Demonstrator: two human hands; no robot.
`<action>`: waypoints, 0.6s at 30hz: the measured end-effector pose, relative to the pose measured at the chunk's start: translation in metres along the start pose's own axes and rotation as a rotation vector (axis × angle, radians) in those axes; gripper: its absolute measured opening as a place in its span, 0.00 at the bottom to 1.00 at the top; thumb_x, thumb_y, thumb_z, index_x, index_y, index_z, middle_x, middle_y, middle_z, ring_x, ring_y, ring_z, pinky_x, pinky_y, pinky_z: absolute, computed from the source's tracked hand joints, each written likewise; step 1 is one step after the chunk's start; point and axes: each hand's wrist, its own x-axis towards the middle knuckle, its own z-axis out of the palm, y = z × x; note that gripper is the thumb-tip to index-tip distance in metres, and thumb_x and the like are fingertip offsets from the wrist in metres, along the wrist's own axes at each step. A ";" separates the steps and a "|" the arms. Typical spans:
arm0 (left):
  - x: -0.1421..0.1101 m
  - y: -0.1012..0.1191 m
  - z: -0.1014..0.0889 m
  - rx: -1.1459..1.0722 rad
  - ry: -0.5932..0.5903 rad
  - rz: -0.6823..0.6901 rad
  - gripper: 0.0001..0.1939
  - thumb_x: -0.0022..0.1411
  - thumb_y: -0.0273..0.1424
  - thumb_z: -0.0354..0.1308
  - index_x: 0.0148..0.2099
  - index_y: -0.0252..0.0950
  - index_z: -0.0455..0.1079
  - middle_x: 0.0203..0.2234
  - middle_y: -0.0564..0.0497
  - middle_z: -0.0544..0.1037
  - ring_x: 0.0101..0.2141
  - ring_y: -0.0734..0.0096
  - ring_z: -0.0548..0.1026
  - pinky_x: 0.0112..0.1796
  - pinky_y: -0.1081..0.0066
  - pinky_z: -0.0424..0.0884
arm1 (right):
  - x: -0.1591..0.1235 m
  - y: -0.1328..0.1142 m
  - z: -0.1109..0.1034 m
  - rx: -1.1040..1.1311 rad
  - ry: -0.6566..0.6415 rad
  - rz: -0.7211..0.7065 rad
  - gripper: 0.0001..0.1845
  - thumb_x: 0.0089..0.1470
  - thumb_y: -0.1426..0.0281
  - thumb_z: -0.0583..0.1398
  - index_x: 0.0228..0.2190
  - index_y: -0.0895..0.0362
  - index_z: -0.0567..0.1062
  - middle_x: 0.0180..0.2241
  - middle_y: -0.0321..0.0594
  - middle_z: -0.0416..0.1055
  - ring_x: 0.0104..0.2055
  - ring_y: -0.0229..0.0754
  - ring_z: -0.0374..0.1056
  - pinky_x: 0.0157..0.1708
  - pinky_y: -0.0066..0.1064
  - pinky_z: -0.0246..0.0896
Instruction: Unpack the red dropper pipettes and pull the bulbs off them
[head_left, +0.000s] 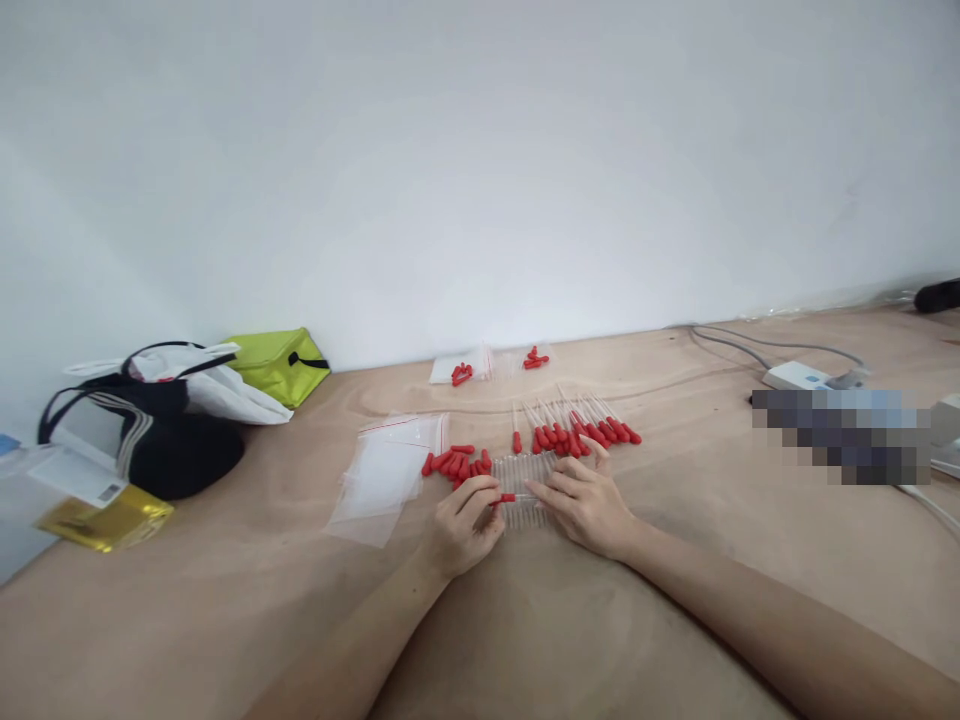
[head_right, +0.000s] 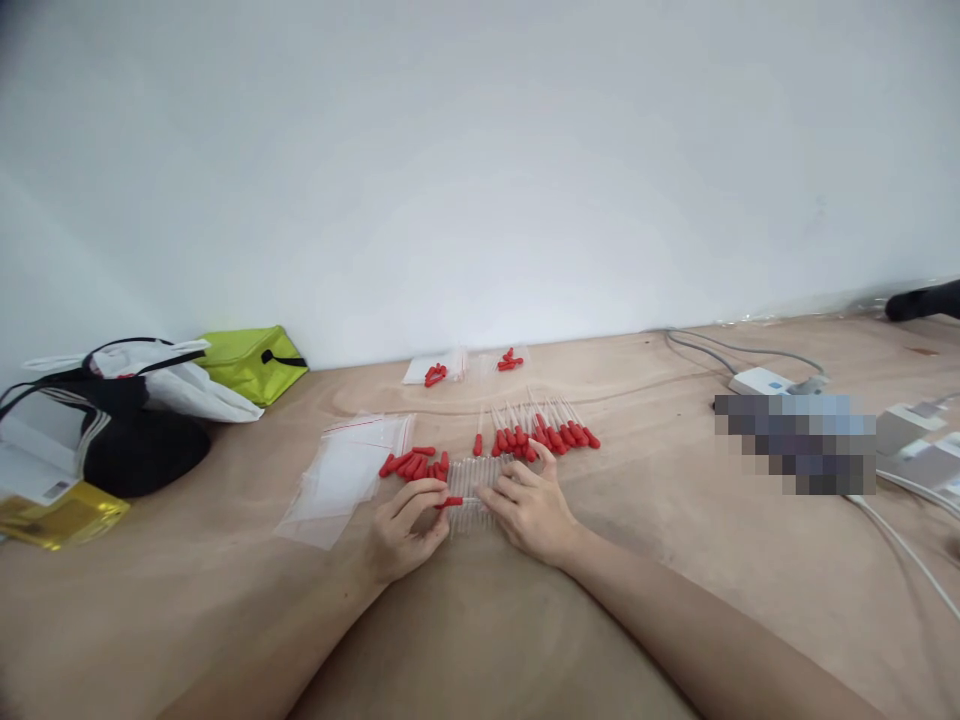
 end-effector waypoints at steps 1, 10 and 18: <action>0.000 0.000 0.000 -0.002 -0.012 0.001 0.09 0.54 0.22 0.51 0.39 0.34 0.65 0.34 0.47 0.74 0.36 0.72 0.73 0.37 0.73 0.72 | 0.000 0.000 0.000 0.009 -0.009 0.001 0.09 0.54 0.70 0.53 0.34 0.52 0.73 0.21 0.31 0.68 0.32 0.35 0.61 0.52 0.46 0.33; 0.001 -0.005 0.000 -0.041 -0.101 0.105 0.04 0.59 0.28 0.52 0.36 0.36 0.68 0.30 0.51 0.77 0.36 0.70 0.73 0.42 0.64 0.67 | -0.001 -0.001 -0.006 0.092 -0.026 -0.025 0.08 0.53 0.70 0.52 0.28 0.54 0.72 0.18 0.30 0.65 0.29 0.34 0.57 0.50 0.44 0.37; -0.003 -0.001 -0.006 -0.043 -0.139 0.084 0.07 0.61 0.27 0.49 0.33 0.38 0.68 0.27 0.54 0.77 0.35 0.73 0.74 0.43 0.65 0.63 | -0.006 0.000 -0.008 0.099 -0.016 -0.056 0.07 0.53 0.70 0.53 0.29 0.53 0.72 0.18 0.30 0.66 0.29 0.34 0.57 0.50 0.44 0.36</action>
